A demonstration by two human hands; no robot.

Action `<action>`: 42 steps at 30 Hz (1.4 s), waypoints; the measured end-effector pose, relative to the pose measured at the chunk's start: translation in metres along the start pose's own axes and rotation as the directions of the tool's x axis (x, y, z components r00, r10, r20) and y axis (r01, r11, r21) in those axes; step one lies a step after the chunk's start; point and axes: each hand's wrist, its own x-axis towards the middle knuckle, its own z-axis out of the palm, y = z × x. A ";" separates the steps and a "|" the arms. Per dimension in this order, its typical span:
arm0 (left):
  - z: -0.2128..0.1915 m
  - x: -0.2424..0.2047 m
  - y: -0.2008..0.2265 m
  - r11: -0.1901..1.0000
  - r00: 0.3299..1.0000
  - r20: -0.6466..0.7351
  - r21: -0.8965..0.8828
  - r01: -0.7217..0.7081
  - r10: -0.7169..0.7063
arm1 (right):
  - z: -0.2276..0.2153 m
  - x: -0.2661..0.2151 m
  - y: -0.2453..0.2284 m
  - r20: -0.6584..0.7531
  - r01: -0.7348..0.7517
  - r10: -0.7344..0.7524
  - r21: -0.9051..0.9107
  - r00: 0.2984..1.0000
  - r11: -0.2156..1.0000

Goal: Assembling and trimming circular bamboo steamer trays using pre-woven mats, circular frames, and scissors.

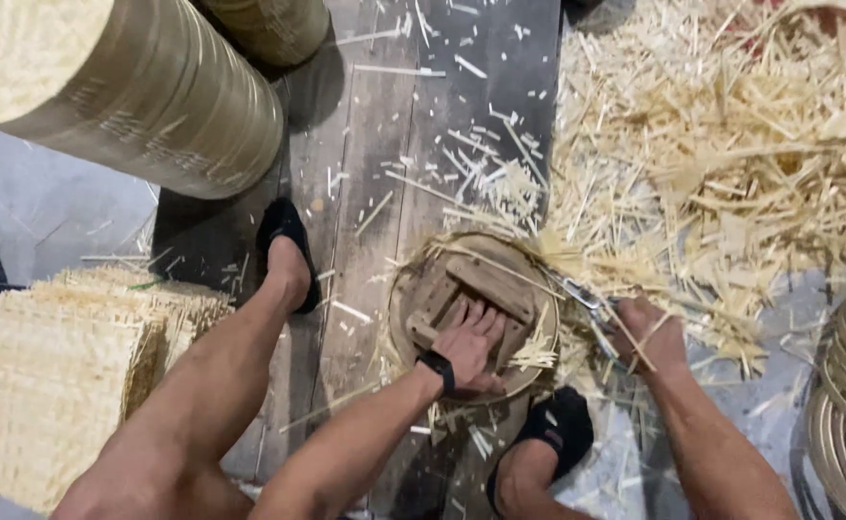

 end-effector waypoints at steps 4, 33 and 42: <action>-0.004 -0.010 0.003 0.996 0.995 0.060 0.044 -0.080 0.077 | 0.035 0.011 0.000 -0.148 0.058 -0.081 -0.152 0.986 0.987; -0.001 0.037 0.032 0.948 0.870 -0.403 -0.255 0.192 -0.285 | 0.019 0.007 -0.017 -0.114 -0.104 0.093 -0.092 0.989 0.990; -0.017 0.018 0.021 0.976 0.969 -0.219 -0.210 0.063 -0.110 | -0.022 -0.018 -0.019 0.014 -0.125 0.125 0.003 0.992 0.992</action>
